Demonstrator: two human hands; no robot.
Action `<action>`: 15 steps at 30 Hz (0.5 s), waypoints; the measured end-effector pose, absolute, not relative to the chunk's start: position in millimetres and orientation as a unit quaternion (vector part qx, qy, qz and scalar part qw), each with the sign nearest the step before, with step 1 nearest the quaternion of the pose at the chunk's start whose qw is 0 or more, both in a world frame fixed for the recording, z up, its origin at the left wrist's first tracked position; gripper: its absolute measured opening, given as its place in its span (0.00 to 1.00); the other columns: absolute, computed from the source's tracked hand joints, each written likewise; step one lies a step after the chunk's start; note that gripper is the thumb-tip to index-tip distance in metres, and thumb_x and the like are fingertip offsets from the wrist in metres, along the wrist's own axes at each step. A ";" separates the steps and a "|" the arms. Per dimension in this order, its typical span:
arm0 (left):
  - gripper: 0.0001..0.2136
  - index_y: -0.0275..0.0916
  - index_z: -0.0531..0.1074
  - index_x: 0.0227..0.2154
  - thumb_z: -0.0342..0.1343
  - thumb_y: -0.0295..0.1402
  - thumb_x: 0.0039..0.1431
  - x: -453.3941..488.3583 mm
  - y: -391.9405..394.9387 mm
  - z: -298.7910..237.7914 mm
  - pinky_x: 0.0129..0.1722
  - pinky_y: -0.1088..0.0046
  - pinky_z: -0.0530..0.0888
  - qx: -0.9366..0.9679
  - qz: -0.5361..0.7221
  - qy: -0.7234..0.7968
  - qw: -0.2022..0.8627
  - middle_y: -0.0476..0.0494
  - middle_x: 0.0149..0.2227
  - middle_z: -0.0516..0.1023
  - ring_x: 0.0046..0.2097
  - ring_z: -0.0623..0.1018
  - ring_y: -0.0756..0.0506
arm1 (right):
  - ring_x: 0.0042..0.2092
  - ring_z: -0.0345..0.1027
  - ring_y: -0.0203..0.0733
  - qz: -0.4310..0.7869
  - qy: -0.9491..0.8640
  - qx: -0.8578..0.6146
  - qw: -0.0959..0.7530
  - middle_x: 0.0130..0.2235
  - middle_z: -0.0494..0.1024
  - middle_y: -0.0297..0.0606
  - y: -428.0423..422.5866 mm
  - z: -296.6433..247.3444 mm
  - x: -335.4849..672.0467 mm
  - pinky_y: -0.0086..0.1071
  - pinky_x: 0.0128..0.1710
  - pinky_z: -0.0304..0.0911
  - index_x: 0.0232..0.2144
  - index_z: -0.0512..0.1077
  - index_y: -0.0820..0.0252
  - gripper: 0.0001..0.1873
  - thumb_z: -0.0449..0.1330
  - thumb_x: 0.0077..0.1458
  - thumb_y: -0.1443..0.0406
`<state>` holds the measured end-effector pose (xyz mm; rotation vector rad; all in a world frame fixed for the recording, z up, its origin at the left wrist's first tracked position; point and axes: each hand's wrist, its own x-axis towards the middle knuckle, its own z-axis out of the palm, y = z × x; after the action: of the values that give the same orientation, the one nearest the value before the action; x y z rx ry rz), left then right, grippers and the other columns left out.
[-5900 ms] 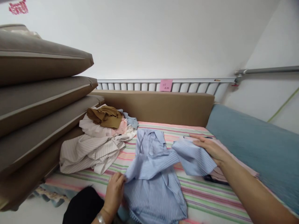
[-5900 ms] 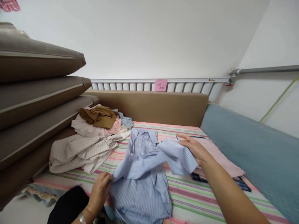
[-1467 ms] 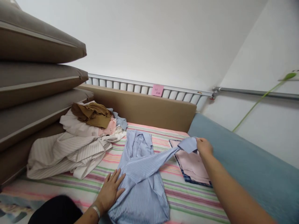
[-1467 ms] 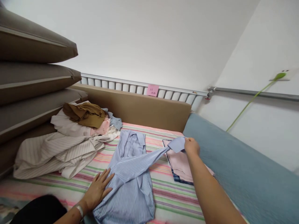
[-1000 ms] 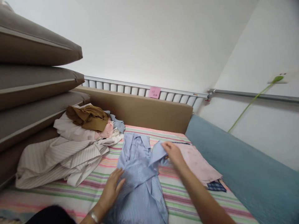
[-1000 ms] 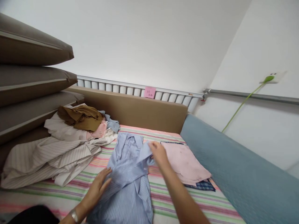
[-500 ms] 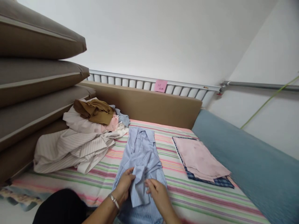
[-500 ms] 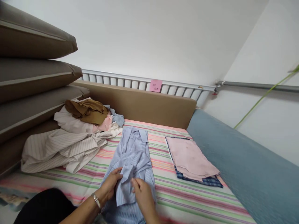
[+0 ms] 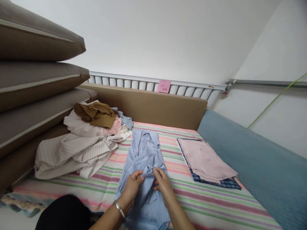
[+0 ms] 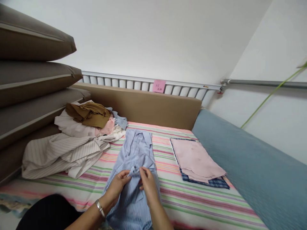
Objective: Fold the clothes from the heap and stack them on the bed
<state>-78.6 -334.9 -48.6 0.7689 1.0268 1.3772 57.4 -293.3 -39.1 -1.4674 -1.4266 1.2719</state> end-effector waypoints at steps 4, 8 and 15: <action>0.11 0.37 0.75 0.30 0.61 0.33 0.40 -78.4 -333.6 -46.2 0.39 0.72 0.66 0.336 0.594 0.442 0.582 0.50 0.27 0.77 0.33 0.73 0.47 | 0.37 0.69 0.42 0.377 -0.658 -0.523 0.388 0.46 0.72 0.43 -291.9 -29.3 71.1 0.35 0.36 0.66 0.44 0.69 0.58 0.20 0.53 0.47 0.61; 0.11 0.36 0.75 0.31 0.60 0.34 0.42 -76.9 -330.0 -45.0 0.40 0.71 0.67 0.348 0.584 0.453 0.577 0.50 0.27 0.76 0.34 0.74 0.47 | 0.39 0.68 0.41 0.289 -0.768 -0.489 0.295 0.42 0.75 0.39 -287.6 -19.4 80.3 0.33 0.42 0.62 0.35 0.73 0.57 0.18 0.50 0.41 0.71; 0.21 0.40 0.69 0.48 0.50 0.23 0.48 -87.5 -328.6 -38.6 0.55 0.61 0.62 0.556 0.532 0.556 0.313 0.41 0.51 0.71 0.53 0.68 0.43 | 0.34 0.66 0.39 0.217 -0.825 -0.483 0.196 0.30 0.73 0.35 -275.2 12.1 87.5 0.29 0.33 0.55 0.27 0.72 0.58 0.07 0.53 0.49 0.66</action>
<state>-87.5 -328.6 -38.6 1.4678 1.4661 1.4044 87.5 -275.2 12.1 -1.3531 -2.3126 0.6080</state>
